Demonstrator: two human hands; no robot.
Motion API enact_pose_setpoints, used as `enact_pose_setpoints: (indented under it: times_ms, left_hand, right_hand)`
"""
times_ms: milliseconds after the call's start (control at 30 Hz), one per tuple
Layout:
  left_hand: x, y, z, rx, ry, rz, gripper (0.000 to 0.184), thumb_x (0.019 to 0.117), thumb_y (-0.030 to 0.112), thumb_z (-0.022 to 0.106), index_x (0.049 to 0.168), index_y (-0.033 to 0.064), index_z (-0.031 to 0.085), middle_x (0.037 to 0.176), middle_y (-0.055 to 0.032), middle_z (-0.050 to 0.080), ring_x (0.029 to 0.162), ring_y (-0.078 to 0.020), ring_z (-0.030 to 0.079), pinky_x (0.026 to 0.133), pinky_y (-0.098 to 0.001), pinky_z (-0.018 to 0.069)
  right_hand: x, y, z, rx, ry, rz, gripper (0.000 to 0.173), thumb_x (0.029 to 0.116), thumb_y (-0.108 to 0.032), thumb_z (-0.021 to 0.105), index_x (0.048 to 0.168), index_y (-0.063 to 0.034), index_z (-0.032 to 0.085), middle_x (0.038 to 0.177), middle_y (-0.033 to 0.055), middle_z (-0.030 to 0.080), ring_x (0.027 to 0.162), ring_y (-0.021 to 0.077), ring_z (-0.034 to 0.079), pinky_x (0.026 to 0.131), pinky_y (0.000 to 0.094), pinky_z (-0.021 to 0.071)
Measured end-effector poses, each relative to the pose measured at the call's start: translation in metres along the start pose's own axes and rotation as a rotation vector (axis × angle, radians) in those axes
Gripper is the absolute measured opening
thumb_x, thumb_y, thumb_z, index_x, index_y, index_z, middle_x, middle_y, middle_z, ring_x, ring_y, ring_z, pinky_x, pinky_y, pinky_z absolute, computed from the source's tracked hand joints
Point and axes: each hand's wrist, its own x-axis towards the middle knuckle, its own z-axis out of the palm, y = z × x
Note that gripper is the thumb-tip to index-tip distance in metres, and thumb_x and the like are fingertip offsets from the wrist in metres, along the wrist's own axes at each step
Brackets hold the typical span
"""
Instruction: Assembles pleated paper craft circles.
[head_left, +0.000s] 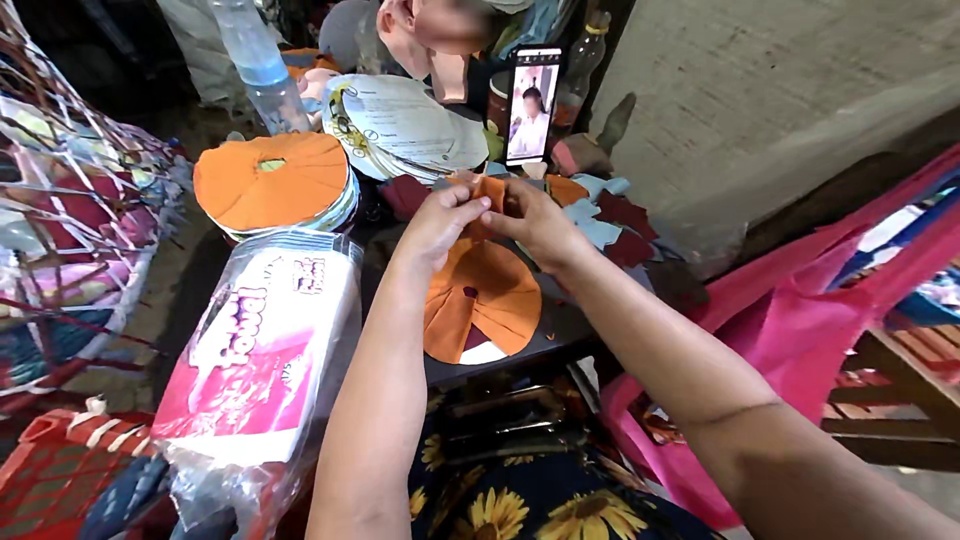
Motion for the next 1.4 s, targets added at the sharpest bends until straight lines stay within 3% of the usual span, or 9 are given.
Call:
enact_pose_setpoints:
  times_ms: [133,267,400,500,633,800,1000,1233,1400]
  left_hand:
    - [0.0,0.003,-0.006,0.021,0.126,-0.02,0.03,0.1078,0.017,0.049,0.133,0.0024,0.058,0.111,-0.0087,0.063,0.09,-0.012,0.062,0.082,-0.0309,0.053]
    - [0.001,0.009,-0.018,-0.087,0.419,-0.052,0.029,0.1078,0.016,0.046,0.131,0.0056,0.059,0.101,-0.0022,0.064,0.082,-0.0079,0.06,0.074,-0.0254,0.0494]
    - [0.001,0.012,-0.023,-0.182,0.557,-0.017,0.025,0.107,0.012,0.044,0.125,0.0059,0.06,0.097,-0.0012,0.063,0.078,-0.0068,0.058,0.069,-0.0225,0.0477]
    - [0.001,0.011,-0.023,-0.18,0.558,-0.013,0.025,0.107,0.012,0.043,0.124,0.0058,0.06,0.096,-0.001,0.062,0.077,-0.0065,0.058,0.069,-0.0217,0.0473]
    - [0.001,0.01,-0.024,-0.15,0.552,-0.019,0.024,0.107,0.013,0.045,0.124,0.0054,0.06,0.095,-0.0006,0.063,0.076,-0.0056,0.058,0.068,-0.021,0.047]
    - [0.002,0.011,-0.025,-0.164,0.574,-0.037,0.022,0.1074,0.013,0.044,0.12,0.007,0.061,0.093,0.0005,0.062,0.076,-0.0059,0.058,0.069,-0.0212,0.0472]
    - [0.002,0.011,-0.02,-0.14,0.565,-0.029,0.021,0.1066,0.011,0.045,0.12,0.0067,0.061,0.093,0.001,0.062,0.075,-0.0047,0.058,0.067,-0.0194,0.0468]
    - [0.003,0.008,-0.023,-0.132,0.604,-0.027,0.021,0.1069,0.012,0.045,0.119,0.0076,0.061,0.092,0.0013,0.062,0.075,-0.0054,0.058,0.066,-0.0199,0.0464]
    - [0.001,0.009,-0.028,-0.178,0.671,0.017,0.02,0.106,0.01,0.044,0.117,0.0077,0.061,0.092,0.0012,0.061,0.074,-0.005,0.058,0.067,-0.0192,0.0467]
  right_hand:
    - [0.01,0.0,-0.003,0.243,0.018,0.226,0.024,0.1026,-0.007,0.056,0.126,-0.0021,0.054,0.105,0.0059,0.063,0.087,0.0101,0.064,0.076,0.0284,0.0567]
    - [0.036,-0.006,-0.037,0.028,0.218,0.207,0.026,0.1024,-0.011,0.059,0.127,-0.0039,0.056,0.1,0.0051,0.062,0.07,0.0075,0.059,0.059,0.0237,0.0521]
    - [0.07,-0.016,-0.065,-0.431,0.386,0.106,0.042,0.0976,-0.011,0.063,0.136,0.0014,0.053,0.121,0.0207,0.063,0.096,0.0264,0.066,0.083,0.0441,0.056]
    - [0.084,-0.017,-0.047,-0.756,0.265,0.13,0.04,0.099,-0.009,0.058,0.134,0.0094,0.054,0.132,0.0332,0.057,0.124,0.0466,0.057,0.104,0.0613,0.0449]
    - [0.095,0.005,-0.032,-0.834,-0.144,0.18,0.041,0.1047,-0.028,0.059,0.121,0.0091,0.066,0.124,0.0334,0.062,0.121,0.0491,0.058,0.102,0.0663,0.0422]
    - [0.096,0.005,-0.093,-0.721,0.137,0.244,0.034,0.1051,-0.022,0.055,0.123,0.0055,0.065,0.117,0.0284,0.065,0.101,0.0408,0.066,0.092,0.0605,0.0506]
    - [0.077,0.042,-0.124,-0.957,0.035,0.314,0.028,0.0942,-0.012,0.072,0.114,0.0071,0.069,0.13,0.0344,0.059,0.125,0.0532,0.054,0.103,0.0717,0.0405]
    - [0.072,0.053,-0.127,-0.927,0.114,0.296,0.029,0.1023,-0.015,0.06,0.12,0.0067,0.068,0.127,0.0328,0.062,0.123,0.0505,0.058,0.102,0.0681,0.0425]
    - [0.074,0.062,-0.127,-0.99,0.042,0.258,0.023,0.0954,-0.01,0.07,0.112,0.0063,0.07,0.124,0.0332,0.062,0.12,0.0534,0.057,0.1,0.072,0.0423]
